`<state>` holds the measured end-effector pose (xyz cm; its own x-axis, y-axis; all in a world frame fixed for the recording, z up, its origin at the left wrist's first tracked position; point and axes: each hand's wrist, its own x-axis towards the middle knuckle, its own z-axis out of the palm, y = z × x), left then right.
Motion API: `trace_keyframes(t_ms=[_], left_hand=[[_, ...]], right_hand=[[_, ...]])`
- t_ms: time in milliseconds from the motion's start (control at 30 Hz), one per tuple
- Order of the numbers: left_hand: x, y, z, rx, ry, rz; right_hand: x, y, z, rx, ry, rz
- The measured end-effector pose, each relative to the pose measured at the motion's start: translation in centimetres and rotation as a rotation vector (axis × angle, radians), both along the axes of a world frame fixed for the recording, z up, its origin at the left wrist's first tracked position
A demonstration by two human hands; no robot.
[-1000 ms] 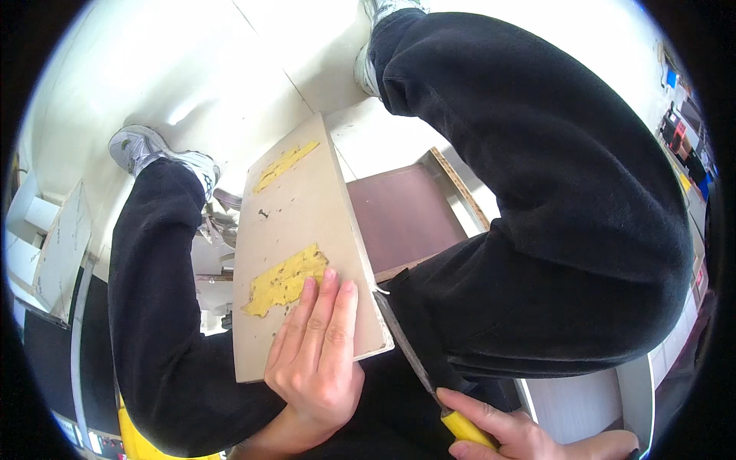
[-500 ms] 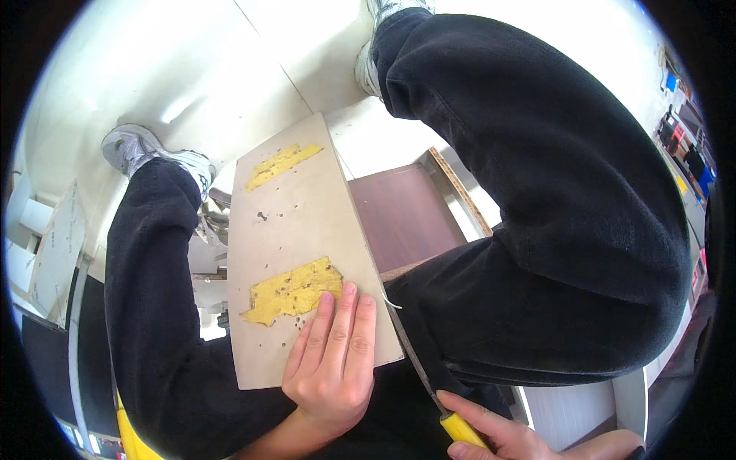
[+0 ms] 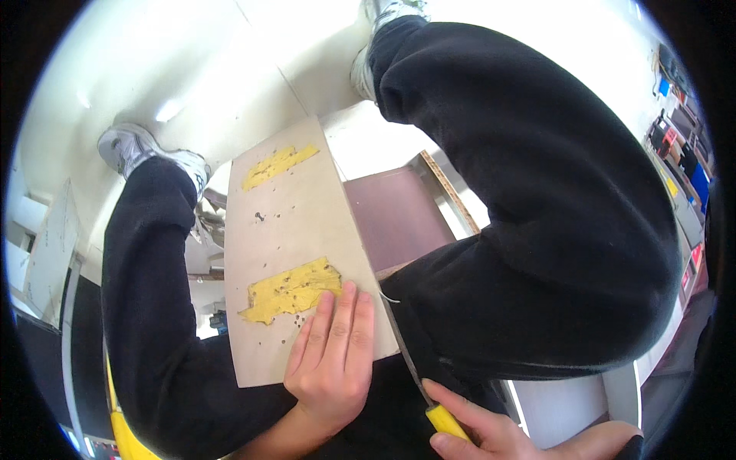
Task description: The person sits on the floor and uses pliers and a utility knife to trim and scrape a rectangular wooden board with yellow markings. They repeatedly cut small strips from the board's edge and scrape the surface, then place the board into a cabinet shelf.
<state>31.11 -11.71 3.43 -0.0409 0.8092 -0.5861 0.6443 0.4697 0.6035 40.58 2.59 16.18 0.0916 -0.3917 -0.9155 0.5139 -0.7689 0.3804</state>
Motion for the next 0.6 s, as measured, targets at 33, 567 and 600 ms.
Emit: trace_keyframes(t_ms=[33,567,600], left_hand=[[0.2,-0.1,-0.1,0.022,0.014,-0.004],[0.4,0.8,-0.4,0.094,0.157,0.008],[0.4,0.7,-0.4,0.094,0.156,0.014]], right_hand=[[0.2,0.0,0.0,0.004,0.003,-0.016],[3.8,0.3,0.4,0.1,0.186,-0.036],[3.7,0.4,0.3,0.087,0.181,-0.025]])
